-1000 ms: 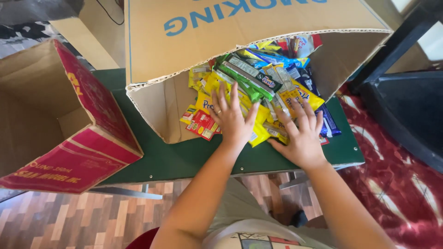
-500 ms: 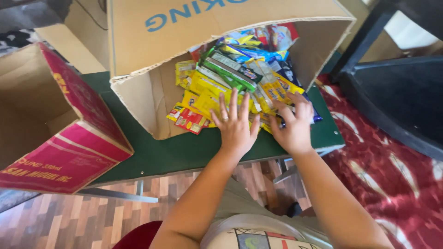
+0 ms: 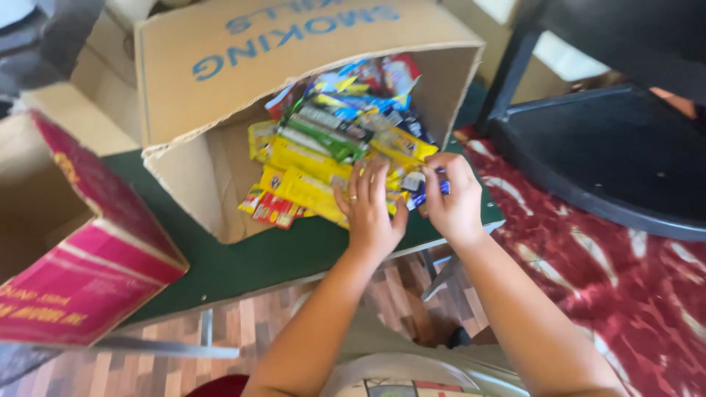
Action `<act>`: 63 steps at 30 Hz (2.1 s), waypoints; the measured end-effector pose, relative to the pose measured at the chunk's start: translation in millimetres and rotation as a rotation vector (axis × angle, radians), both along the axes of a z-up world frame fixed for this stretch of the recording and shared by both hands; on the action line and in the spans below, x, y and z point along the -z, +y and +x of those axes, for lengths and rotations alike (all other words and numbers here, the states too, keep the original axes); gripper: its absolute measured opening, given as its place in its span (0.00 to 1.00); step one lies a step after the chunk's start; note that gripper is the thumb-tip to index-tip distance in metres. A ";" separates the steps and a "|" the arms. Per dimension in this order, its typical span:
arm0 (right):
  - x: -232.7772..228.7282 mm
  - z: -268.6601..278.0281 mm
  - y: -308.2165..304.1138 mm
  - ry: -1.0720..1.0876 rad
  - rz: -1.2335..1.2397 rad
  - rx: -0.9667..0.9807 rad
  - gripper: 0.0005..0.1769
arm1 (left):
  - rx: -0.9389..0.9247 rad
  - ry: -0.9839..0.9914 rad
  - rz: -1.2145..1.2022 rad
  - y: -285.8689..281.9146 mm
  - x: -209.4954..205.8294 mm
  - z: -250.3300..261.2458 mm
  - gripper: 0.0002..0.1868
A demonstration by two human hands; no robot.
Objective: The person sits on the floor and sorts snack items from a large cardboard box onto a black rotating shelf. They pick up various packaged snacks, including crackers and chocolate bars, and place them on the shelf.
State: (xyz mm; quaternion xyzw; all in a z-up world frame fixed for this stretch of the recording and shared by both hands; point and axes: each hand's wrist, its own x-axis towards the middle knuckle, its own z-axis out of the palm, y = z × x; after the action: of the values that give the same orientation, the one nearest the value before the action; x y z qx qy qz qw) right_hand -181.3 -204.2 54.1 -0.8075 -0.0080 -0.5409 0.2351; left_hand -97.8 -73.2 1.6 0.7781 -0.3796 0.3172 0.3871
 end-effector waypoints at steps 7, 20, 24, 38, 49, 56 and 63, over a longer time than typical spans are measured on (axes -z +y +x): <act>-0.7 -48.5 -53.3 -0.003 0.361 -0.020 0.04 | 0.146 -0.031 -0.073 -41.9 -12.1 -20.7 0.40; 30.3 -145.3 -145.0 -0.080 1.016 -0.228 0.01 | 1.037 0.950 -0.129 -108.4 11.0 -22.2 0.28; 65.2 -146.0 -170.9 -0.092 1.000 -0.287 0.02 | 1.134 1.158 -0.144 -122.5 27.9 -0.6 0.24; 75.6 -116.6 -183.7 0.014 1.313 -0.301 0.06 | 1.137 1.379 -0.252 -154.5 41.9 24.1 0.12; 106.9 -128.3 -211.6 -0.137 1.315 -0.260 0.07 | 1.116 1.310 -0.165 -178.5 38.0 9.1 0.14; 108.7 -123.0 -202.0 -0.065 1.421 -0.285 0.11 | 1.026 1.358 -0.241 -173.9 47.3 9.0 0.07; 108.0 -118.4 -201.1 -0.006 1.391 -0.257 0.10 | 1.012 1.384 -0.135 -172.0 44.8 17.6 0.05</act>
State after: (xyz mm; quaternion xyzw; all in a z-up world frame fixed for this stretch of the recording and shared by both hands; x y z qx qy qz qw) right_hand -299.7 -405.3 -53.9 -0.4610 0.2435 -0.3908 0.7586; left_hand -80.3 -245.2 -43.3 0.5087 -0.3397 -0.4176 0.6719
